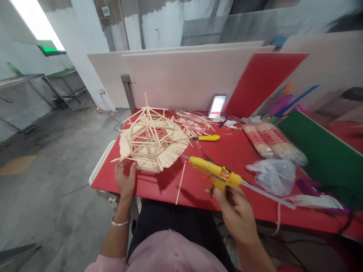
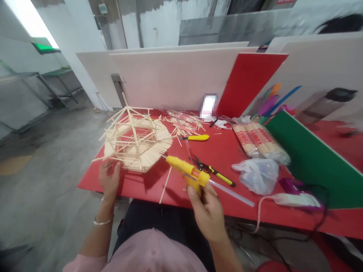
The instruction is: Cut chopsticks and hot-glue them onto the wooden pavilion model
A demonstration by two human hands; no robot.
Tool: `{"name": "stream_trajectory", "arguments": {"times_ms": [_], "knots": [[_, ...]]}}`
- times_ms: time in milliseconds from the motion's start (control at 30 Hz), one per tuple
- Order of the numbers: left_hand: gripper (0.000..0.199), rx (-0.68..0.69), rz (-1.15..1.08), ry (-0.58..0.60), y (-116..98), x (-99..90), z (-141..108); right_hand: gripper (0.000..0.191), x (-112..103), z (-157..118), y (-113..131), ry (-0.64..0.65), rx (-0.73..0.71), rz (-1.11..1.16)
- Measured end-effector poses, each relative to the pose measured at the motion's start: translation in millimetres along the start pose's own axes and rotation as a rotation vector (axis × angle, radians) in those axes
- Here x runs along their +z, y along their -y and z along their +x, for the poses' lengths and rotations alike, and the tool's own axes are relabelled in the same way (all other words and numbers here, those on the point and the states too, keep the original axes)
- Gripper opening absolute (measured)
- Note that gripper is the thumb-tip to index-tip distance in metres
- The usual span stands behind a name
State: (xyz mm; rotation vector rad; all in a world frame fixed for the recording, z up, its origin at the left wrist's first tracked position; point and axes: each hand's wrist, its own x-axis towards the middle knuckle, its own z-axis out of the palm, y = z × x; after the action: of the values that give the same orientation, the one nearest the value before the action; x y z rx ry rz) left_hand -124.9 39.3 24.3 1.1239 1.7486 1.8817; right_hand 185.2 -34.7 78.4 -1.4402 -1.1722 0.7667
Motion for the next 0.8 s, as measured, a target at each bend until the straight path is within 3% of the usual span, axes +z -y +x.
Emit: {"name": "stream_trajectory", "arguments": {"times_ms": [33, 100, 200, 333, 467, 567, 700, 800], "knots": [[0.017, 0.090, 0.068, -0.052, 0.0, -1.0, -10.7, 0.039, 2.7, 0.2, -0.2, 0.007, -0.036, -0.068], [0.010, 0.194, 0.104, -0.045, -0.3, -0.5, -33.3, 0.035, 9.6, 3.3, 1.0, 0.025, -0.112, -0.171], [0.005, 0.288, 0.112, 0.063, -3.3, 6.4, -58.1, 0.028, 26.0, 13.5, 6.8, 0.073, -0.222, -0.247], [0.004, 0.457, 0.165, 0.245, -7.9, 19.6, -65.9, 0.025, 41.8, 22.6, 12.3, 0.128, -0.294, -0.247], [0.010, 0.604, 0.186, 0.306, -5.8, 28.6, -62.1, 0.024, 34.9, 15.2, 9.3, 0.184, -0.268, -0.222], [0.010, 0.623, 0.194, 0.328, -1.5, 34.2, -60.0, 0.022, 31.1, 10.6, 8.5, 0.193, -0.279, -0.194], [0.012, 0.595, 0.238, 0.374, 1.8, 40.3, -57.6, 0.023, 42.7, 17.6, 14.4, 0.181, -0.326, -0.159], [0.013, 0.588, 0.247, 0.394, 2.6, 41.8, -55.4, 0.026, 48.5, 21.7, 18.1, 0.246, -0.334, -0.152]]}}
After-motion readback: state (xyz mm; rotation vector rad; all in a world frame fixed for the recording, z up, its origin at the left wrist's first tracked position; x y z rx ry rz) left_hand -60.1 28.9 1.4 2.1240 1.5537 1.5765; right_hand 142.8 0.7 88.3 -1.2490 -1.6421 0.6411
